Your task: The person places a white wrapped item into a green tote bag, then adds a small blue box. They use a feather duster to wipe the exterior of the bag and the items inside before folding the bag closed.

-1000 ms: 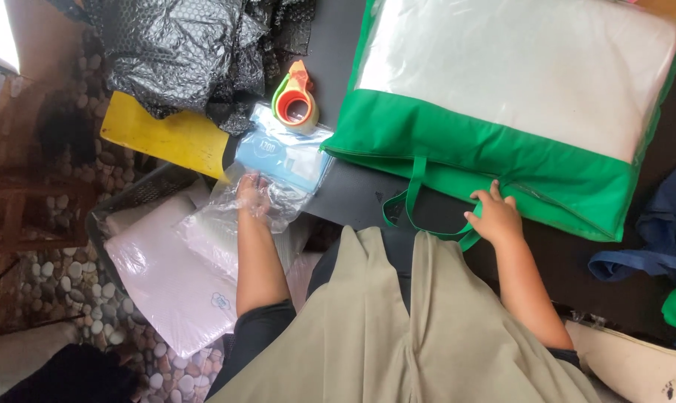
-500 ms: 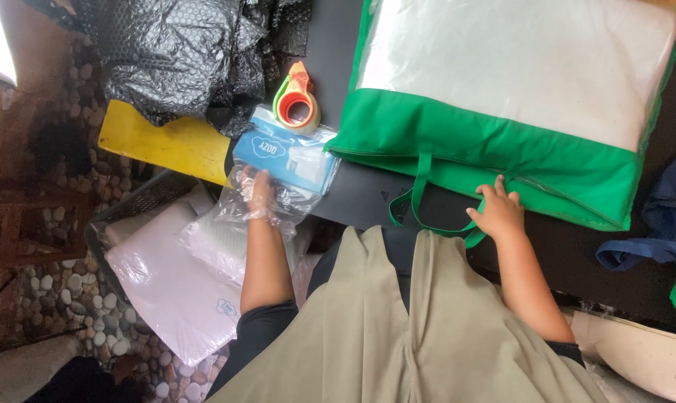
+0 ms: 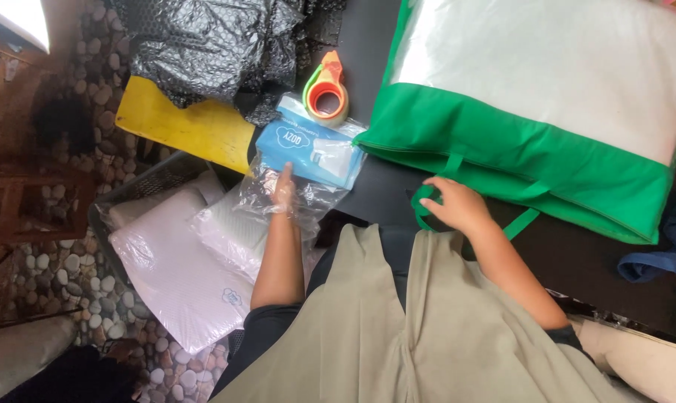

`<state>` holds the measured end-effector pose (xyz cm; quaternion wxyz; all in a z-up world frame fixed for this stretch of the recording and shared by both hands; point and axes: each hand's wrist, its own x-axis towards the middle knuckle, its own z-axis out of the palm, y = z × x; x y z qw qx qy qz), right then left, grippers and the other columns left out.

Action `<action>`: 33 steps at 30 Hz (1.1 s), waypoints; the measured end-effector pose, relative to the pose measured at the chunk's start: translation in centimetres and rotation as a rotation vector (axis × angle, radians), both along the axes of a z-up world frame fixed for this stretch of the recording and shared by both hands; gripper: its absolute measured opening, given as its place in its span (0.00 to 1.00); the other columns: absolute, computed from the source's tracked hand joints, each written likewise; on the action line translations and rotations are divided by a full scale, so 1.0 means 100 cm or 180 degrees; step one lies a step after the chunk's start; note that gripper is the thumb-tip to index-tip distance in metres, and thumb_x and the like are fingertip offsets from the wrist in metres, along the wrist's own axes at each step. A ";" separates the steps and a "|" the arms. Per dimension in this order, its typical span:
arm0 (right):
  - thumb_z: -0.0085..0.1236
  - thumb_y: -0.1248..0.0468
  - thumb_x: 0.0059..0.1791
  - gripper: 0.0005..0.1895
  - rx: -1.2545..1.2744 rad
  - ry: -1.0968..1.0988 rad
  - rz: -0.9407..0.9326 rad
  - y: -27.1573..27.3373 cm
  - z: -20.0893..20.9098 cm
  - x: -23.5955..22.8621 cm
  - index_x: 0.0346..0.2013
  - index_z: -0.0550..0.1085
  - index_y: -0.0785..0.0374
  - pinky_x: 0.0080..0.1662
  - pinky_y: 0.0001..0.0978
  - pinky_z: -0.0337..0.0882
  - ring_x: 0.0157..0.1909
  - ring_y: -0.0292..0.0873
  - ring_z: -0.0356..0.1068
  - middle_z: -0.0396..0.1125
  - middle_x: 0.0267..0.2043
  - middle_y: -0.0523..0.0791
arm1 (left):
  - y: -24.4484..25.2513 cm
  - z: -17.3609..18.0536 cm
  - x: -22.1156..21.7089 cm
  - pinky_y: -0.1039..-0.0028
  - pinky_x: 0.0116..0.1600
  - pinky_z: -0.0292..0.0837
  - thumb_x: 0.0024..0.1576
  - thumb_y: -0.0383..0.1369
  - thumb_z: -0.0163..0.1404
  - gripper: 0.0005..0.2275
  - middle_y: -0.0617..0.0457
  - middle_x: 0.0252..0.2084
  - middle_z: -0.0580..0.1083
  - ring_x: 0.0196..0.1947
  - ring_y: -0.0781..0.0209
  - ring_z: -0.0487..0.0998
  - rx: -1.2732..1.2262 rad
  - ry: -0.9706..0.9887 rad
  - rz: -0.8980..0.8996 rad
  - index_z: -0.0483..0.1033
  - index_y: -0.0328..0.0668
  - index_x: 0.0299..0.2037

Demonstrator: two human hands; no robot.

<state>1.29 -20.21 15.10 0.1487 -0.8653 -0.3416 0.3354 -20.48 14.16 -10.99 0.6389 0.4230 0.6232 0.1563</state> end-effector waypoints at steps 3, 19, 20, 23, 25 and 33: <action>0.58 0.57 0.50 0.23 0.0499 0.0129 0.0172 0.036 -0.008 -0.013 0.60 0.73 0.55 0.50 0.52 0.76 0.52 0.60 0.75 0.71 0.57 0.55 | -0.026 0.161 0.042 0.67 0.76 0.52 0.37 0.61 0.71 0.64 0.35 0.73 0.55 0.70 0.56 0.65 -0.0506 0.0356 0.0911 0.44 0.27 0.74; 0.46 0.42 0.54 0.35 -0.0129 -0.0825 0.1532 0.163 -0.109 -0.050 0.75 0.60 0.49 0.70 0.56 0.57 0.79 0.55 0.47 0.46 0.80 0.50 | -0.042 -0.008 -0.095 0.66 0.54 0.81 0.50 0.27 0.66 0.25 0.56 0.52 0.73 0.58 0.53 0.78 0.0736 -0.1628 0.0355 0.70 0.38 0.57; 0.44 0.41 0.55 0.36 -0.0252 -0.0807 0.1559 0.166 -0.107 -0.049 0.75 0.59 0.49 0.68 0.57 0.59 0.79 0.54 0.47 0.47 0.80 0.50 | -0.043 0.008 -0.099 0.74 0.57 0.81 0.57 0.38 0.57 0.21 0.68 0.51 0.72 0.55 0.68 0.78 0.1499 0.0455 -0.1277 0.69 0.49 0.61; 0.42 0.38 0.55 0.38 -0.0447 -0.0803 0.1625 0.169 -0.108 -0.047 0.76 0.57 0.48 0.66 0.58 0.63 0.79 0.53 0.46 0.46 0.80 0.50 | -0.058 0.057 -0.094 0.71 0.50 0.84 0.62 0.40 0.54 0.17 0.62 0.47 0.71 0.47 0.63 0.79 0.1419 0.1168 -0.0753 0.70 0.48 0.59; 0.42 0.37 0.54 0.39 -0.0508 -0.0817 0.1684 0.170 -0.109 -0.046 0.76 0.56 0.48 0.65 0.58 0.64 0.79 0.53 0.46 0.46 0.80 0.50 | -0.068 0.073 -0.102 0.59 0.40 0.87 0.60 0.32 0.60 0.15 0.43 0.45 0.71 0.42 0.44 0.81 0.0642 -0.0312 0.1319 0.72 0.35 0.52; 0.46 0.39 0.54 0.38 -0.0491 -0.0849 0.1744 0.167 -0.104 -0.042 0.76 0.58 0.49 0.62 0.58 0.67 0.79 0.53 0.48 0.48 0.80 0.49 | -0.093 0.162 -0.161 0.55 0.41 0.85 0.59 0.27 0.58 0.18 0.44 0.44 0.64 0.40 0.52 0.74 0.1278 -0.0212 0.1552 0.67 0.24 0.56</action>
